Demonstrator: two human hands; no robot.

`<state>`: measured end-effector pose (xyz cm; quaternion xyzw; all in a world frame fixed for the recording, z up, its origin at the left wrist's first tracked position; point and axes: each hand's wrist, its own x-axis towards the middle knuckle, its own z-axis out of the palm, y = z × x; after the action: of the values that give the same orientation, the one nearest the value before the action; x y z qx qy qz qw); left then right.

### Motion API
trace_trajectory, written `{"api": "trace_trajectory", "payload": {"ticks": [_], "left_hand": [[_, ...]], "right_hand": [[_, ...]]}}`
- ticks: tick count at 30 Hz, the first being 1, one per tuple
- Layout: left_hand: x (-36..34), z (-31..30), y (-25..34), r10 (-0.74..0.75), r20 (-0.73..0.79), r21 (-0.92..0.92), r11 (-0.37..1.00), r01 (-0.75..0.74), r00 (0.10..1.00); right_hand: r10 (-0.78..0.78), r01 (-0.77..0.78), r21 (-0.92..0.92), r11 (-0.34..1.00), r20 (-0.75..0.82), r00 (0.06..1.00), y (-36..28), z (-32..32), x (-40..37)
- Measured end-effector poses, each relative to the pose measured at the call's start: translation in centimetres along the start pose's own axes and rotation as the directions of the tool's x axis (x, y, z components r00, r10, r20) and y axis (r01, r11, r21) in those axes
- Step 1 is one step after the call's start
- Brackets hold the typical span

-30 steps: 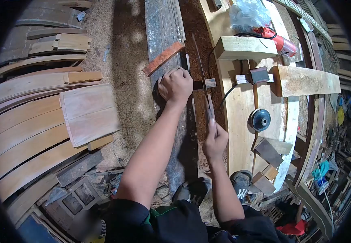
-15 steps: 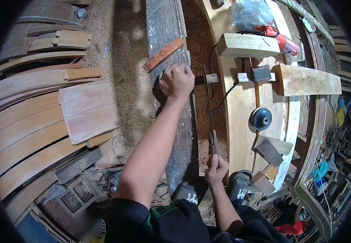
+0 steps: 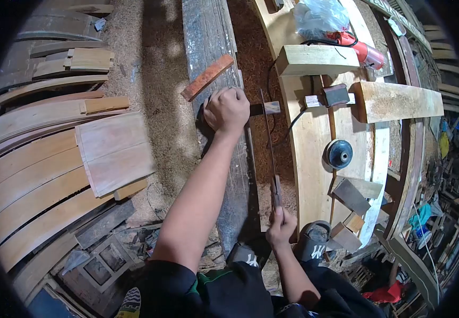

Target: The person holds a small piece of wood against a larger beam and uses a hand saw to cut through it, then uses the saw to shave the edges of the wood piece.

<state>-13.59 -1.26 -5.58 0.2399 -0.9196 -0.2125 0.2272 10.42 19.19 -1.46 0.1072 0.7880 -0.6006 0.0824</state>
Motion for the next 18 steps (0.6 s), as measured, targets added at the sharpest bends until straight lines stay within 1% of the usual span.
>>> {"api": "trace_trajectory", "payload": {"ticks": [2, 4, 6, 7, 9, 10, 11, 12, 13, 15, 16, 18], "left_hand": [[0.0, 0.1, -0.3, 0.004, 0.016, 0.0, 1.0, -0.004, 1.0], [0.0, 0.2, 0.0, 0.013, 0.023, -0.007, 1.0, -0.013, 1.0], [-0.2, 0.5, 0.2, -0.087, -0.021, -0.033, 0.996, 0.086, 0.996], [-0.1, 1.0, -0.2, -0.08, -0.022, -0.036, 0.996, 0.08, 0.997], [-0.2, 2.2, -1.4, -0.051, -0.01, -0.065, 0.997, 0.051, 0.999], [-0.1, 1.8, -0.9, -0.051, -0.012, -0.066, 0.997, 0.05, 0.999], [-0.2, 1.0, -0.3, -0.052, -0.002, -0.025, 0.998, 0.052, 0.999], [-0.1, 0.6, 0.0, -0.052, 0.005, 0.016, 0.999, 0.052, 0.999], [0.1, 0.5, 0.0, -0.052, 0.002, 0.017, 0.999, 0.051, 0.999], [0.2, 0.0, -0.2, 0.084, 0.026, 0.012, 0.996, -0.084, 0.996], [-0.1, -0.1, -0.4, 0.084, 0.033, 0.015, 0.996, -0.085, 0.996], [0.0, -0.2, -0.7, 0.111, 0.041, 0.106, 0.988, -0.115, 0.993]], "right_hand": [[-0.018, 0.018, -0.033, 0.999, -0.004, 1.0, -0.3, 0.3, 0.9], [-0.048, 0.047, -0.064, 0.997, -0.011, 0.999, -2.6, 1.4, 4.5], [0.027, -0.027, -0.044, 0.999, 0.017, 0.999, -4.6, 2.8, 8.2], [0.025, -0.024, -0.04, 0.999, 0.011, 1.0, -4.5, 3.0, 8.1], [-0.034, 0.034, -0.089, 0.995, 0.009, 0.999, -3.8, 2.9, 7.2], [-0.036, 0.037, -0.089, 0.995, 0.008, 0.999, -2.7, 2.3, 5.6], [-0.068, 0.07, -0.103, 0.992, 0.019, 0.997, -1.2, 1.3, 2.9], [-0.103, 0.106, -0.116, 0.988, 0.031, 0.994, -1.5, 0.9, 1.7], [-0.105, 0.108, -0.114, 0.988, 0.032, 0.994, -1.3, 0.9, 1.5], [-0.048, 0.05, -0.083, 0.995, 0.016, 0.999, -1.1, 0.7, 0.8], [-0.059, 0.06, -0.055, 0.997, 0.007, 0.998, -2.1, 1.4, 2.3], [-0.071, 0.071, -0.027, 0.997, 0.003, 0.997, -4.6, 3.8, 8.1]]}}
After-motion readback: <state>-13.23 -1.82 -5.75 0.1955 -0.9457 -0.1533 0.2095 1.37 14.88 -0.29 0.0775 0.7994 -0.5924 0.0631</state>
